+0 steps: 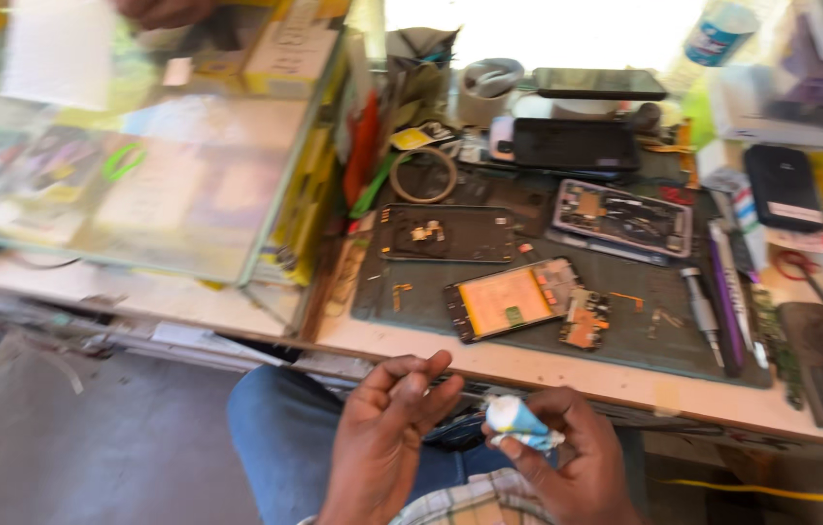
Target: The person is repairing a smartphone by handling its internal components. They remove the motherboard, apply adhesive to the battery, and use a screwdriver to adjust parts within the device's chassis.
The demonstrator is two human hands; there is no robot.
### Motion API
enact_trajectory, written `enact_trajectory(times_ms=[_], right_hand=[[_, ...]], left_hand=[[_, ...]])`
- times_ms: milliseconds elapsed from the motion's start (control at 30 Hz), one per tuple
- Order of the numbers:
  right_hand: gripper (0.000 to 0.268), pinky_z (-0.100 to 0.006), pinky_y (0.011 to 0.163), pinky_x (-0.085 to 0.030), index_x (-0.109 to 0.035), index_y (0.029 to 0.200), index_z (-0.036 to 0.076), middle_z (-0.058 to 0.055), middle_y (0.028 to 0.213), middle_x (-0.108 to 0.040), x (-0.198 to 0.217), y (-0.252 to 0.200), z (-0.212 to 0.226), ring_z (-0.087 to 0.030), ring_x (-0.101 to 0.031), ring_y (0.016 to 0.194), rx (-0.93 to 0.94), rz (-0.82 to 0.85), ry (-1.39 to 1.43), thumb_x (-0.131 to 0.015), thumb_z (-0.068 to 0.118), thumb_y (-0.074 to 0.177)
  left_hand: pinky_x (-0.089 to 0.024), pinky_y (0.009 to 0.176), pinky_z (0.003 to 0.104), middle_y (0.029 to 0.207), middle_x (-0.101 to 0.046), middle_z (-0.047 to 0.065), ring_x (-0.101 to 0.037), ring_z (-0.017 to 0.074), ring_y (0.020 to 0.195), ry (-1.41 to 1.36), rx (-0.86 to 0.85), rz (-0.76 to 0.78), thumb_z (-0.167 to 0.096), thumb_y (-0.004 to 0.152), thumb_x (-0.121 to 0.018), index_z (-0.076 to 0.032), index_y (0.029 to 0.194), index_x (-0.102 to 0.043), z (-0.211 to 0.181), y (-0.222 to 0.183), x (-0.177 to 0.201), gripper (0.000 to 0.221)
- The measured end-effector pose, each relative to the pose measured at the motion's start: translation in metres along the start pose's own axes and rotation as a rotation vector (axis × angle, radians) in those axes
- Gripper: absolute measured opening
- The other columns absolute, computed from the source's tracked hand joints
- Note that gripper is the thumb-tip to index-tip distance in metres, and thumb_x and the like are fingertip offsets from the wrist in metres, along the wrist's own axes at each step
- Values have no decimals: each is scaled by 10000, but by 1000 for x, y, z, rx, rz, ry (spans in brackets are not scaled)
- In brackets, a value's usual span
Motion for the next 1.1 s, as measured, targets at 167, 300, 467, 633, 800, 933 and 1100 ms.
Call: enact_trajectory(times_ms=[167,300,467,633,800,933,1100], right_hand=[[235,-282,581,-595,-660,956,4,-107,751,-733,-16,-3,-10,-123,-727,624,-115,62,-259,-849,69,831],[218,-283,628,-589,-658,899,14,-93,732,-783,-22,4,12,-117,-761,668,47,52,-296,-831,83,785],[222,-282,655,-598,-667,914,17,-86,764,-808,-26,5,17,-124,-783,701,96,81,-309,-830,101,787],[230,-275,611,-601,-674,916,18,-83,717,-800,-24,4,11,-114,-780,652,59,79,-299,-835,97,772],[240,-276,551,-597,-669,915,16,-86,671,-802,-23,2,2,-116,-788,587,-34,82,-301,-841,91,764],[231,-280,588,-612,-658,937,5,-92,733,-789,-25,2,13,-124,-790,641,84,104,-277,-819,76,788],[207,-288,567,-609,-670,920,-1,-97,725,-784,-24,2,8,-132,-787,612,29,91,-247,-816,63,789]], left_hand=[[-612,887,433,1156,-751,191,-767,268,959,-92,-72,-20,-223,929,-702,-58,989,-578,-3,-9,-5,215],[-623,834,409,1105,-769,172,-780,256,963,-57,-69,-55,-223,909,-709,-80,983,-577,-4,-12,0,208],[-640,771,388,1057,-784,176,-782,250,956,-19,-46,-89,-236,901,-704,-81,978,-581,-3,-14,-3,212],[-635,763,368,1057,-786,161,-782,243,967,-8,-31,-66,-233,911,-698,-75,980,-584,-2,-14,-7,207],[-646,783,367,1049,-786,166,-785,236,960,37,-37,-52,-220,921,-691,-68,970,-580,-4,-17,-10,195],[-648,769,370,1041,-785,178,-785,237,940,39,-32,-53,-212,929,-672,-63,967,-575,-3,-17,-11,181],[-652,776,368,1038,-783,185,-784,246,947,26,-33,-37,-200,939,-663,-58,966,-571,-2,-17,-13,172]])
Point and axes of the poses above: each hand's wrist, its own y-axis towards the middle knuckle, its own x-axis out of the back of the hand, z = x × y, the point moved 10 cm from there along y, towards the middle knuckle
